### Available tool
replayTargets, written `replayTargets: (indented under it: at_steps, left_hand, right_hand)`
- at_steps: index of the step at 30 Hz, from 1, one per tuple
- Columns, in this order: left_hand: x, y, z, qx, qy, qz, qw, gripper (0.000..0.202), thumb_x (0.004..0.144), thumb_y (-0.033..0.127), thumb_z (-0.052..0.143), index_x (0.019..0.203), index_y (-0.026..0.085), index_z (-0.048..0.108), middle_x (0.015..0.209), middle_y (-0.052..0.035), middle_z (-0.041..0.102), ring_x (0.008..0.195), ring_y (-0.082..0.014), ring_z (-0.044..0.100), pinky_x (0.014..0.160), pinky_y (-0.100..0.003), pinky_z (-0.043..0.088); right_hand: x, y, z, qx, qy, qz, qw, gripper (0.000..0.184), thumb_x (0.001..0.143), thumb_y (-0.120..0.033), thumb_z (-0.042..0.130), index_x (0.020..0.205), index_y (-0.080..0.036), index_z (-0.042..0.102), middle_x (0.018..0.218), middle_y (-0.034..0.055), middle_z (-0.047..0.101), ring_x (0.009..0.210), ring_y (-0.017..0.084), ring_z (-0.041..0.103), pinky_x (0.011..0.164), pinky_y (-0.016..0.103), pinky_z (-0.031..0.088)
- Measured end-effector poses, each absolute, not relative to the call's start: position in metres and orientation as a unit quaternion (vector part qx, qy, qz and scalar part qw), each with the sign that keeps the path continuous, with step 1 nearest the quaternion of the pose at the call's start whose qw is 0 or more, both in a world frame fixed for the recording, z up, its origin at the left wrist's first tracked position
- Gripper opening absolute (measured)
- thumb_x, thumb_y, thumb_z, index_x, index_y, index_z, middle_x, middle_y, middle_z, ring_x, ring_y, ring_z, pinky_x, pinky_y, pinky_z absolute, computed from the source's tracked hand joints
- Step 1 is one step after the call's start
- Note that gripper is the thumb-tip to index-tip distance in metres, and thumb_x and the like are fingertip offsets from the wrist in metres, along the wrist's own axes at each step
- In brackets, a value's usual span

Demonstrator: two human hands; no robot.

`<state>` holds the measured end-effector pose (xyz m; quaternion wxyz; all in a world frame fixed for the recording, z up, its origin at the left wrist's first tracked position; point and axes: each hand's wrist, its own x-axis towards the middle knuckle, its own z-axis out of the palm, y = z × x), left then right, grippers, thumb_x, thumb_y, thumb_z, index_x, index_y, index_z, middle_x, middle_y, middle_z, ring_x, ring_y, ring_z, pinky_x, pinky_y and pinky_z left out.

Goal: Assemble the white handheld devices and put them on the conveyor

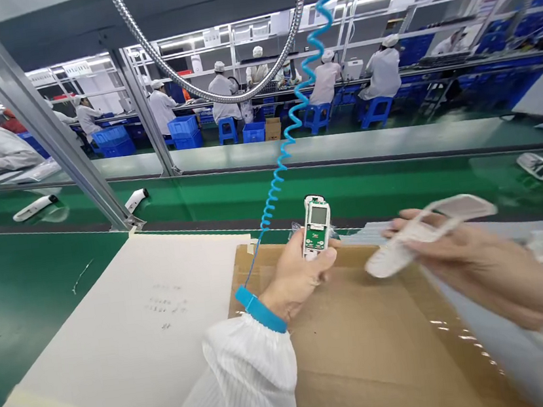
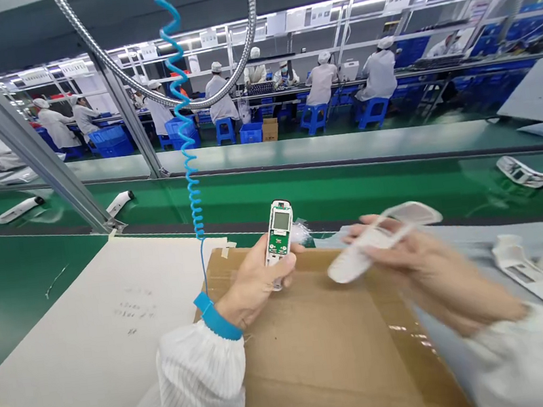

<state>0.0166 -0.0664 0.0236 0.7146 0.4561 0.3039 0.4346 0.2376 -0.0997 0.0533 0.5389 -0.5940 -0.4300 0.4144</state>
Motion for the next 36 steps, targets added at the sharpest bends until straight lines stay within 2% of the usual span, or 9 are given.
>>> replayTargets:
  at_steps: [2,5,9,12,16,19,22,26,36]
  left_hand:
    - [0.017,-0.066,0.022,0.474,0.366,0.436,0.672,0.04,0.074,0.039,0.08,0.102,0.018,0.06,0.089,-0.0017,0.063,0.062,-0.0068,0.045,0.055,-0.023,0.034]
    - [0.015,-0.063,0.02,0.461,0.433,0.43,0.644,0.041,0.072,0.043,0.082,0.096,0.017,0.062,0.078,0.0008,0.058,0.059,-0.0068,0.043,0.051,-0.022,0.03]
    - [0.011,-0.057,0.021,0.414,0.438,0.424,0.676,0.038,0.073,0.043,0.08,0.094,0.016,0.063,0.074,0.0009,0.053,0.056,-0.0059,0.04,0.045,-0.02,0.026]
    - [0.009,-0.056,0.021,0.407,0.428,0.409,0.696,0.037,0.074,0.038,0.079,0.098,0.014,0.064,0.08,-0.0017,0.056,0.058,-0.0055,0.042,0.045,-0.019,0.027]
    - [0.01,-0.055,0.014,0.439,0.454,0.402,0.663,0.037,0.076,0.043,0.078,0.096,0.016,0.062,0.085,-0.0029,0.06,0.06,-0.0066,0.046,0.047,-0.019,0.032]
    - [0.01,-0.052,0.008,0.5,0.51,0.433,0.55,0.04,0.091,0.056,0.056,0.093,0.017,0.063,0.088,-0.0046,0.065,0.064,-0.0099,0.052,0.054,-0.023,0.04]
    - [0.01,-0.052,0.005,0.591,0.497,0.458,0.439,0.041,0.1,0.05,0.04,0.107,0.02,0.067,0.102,-0.0056,0.07,0.087,-0.016,0.061,0.078,-0.029,0.048]
    - [0.012,-0.058,0.006,0.682,0.418,0.427,0.422,0.032,0.093,0.037,0.061,0.124,0.027,0.064,0.126,-0.002,0.066,0.112,-0.0197,0.06,0.097,-0.032,0.045]
    - [0.014,-0.06,0.004,0.649,0.399,0.432,0.483,0.035,0.085,0.028,0.07,0.119,0.021,0.067,0.12,-0.0067,0.069,0.11,-0.0217,0.064,0.1,-0.038,0.048]
  right_hand:
    - [0.201,-0.086,0.047,-0.507,-0.386,0.535,0.555,0.054,0.063,-0.03,0.087,0.112,-0.028,0.065,0.122,0.006,0.07,0.118,0.027,0.064,0.099,0.04,0.054]
    - [0.161,-0.076,0.034,-0.419,-0.377,0.591,0.577,0.054,0.068,-0.03,0.086,0.115,-0.027,0.06,0.129,0.0046,0.067,0.122,0.024,0.062,0.104,0.039,0.05]
    - [0.163,-0.073,0.019,-0.401,-0.429,0.577,0.568,0.045,0.079,-0.043,0.078,0.117,-0.026,0.061,0.138,0.0073,0.062,0.13,0.026,0.056,0.106,0.041,0.047]
    - [0.183,-0.074,0.009,-0.427,-0.486,0.531,0.547,0.051,0.077,-0.053,0.077,0.118,-0.025,0.064,0.138,0.0082,0.062,0.136,0.028,0.05,0.112,0.042,0.04]
    - [0.194,-0.076,0.0,-0.444,-0.496,0.498,0.556,0.06,0.072,-0.058,0.079,0.12,-0.028,0.06,0.127,0.0079,0.069,0.126,0.031,0.059,0.107,0.046,0.046]
    - [0.191,-0.076,-0.002,-0.456,-0.478,0.486,0.572,0.055,0.073,-0.057,0.079,0.115,-0.03,0.057,0.119,0.0076,0.073,0.114,0.03,0.066,0.101,0.048,0.051]
    - [0.188,-0.076,-0.003,-0.456,-0.468,0.497,0.571,0.049,0.075,-0.052,0.079,0.112,-0.028,0.057,0.113,0.0064,0.075,0.11,0.027,0.067,0.103,0.047,0.05]
    - [0.186,-0.075,-0.006,-0.41,-0.465,0.542,0.568,0.047,0.076,-0.049,0.08,0.112,-0.026,0.062,0.112,0.0071,0.074,0.106,0.027,0.069,0.101,0.048,0.051]
    - [0.183,-0.075,-0.007,-0.376,-0.506,0.552,0.545,0.04,0.082,-0.046,0.075,0.116,-0.025,0.069,0.127,0.0068,0.069,0.121,0.027,0.062,0.109,0.046,0.044]
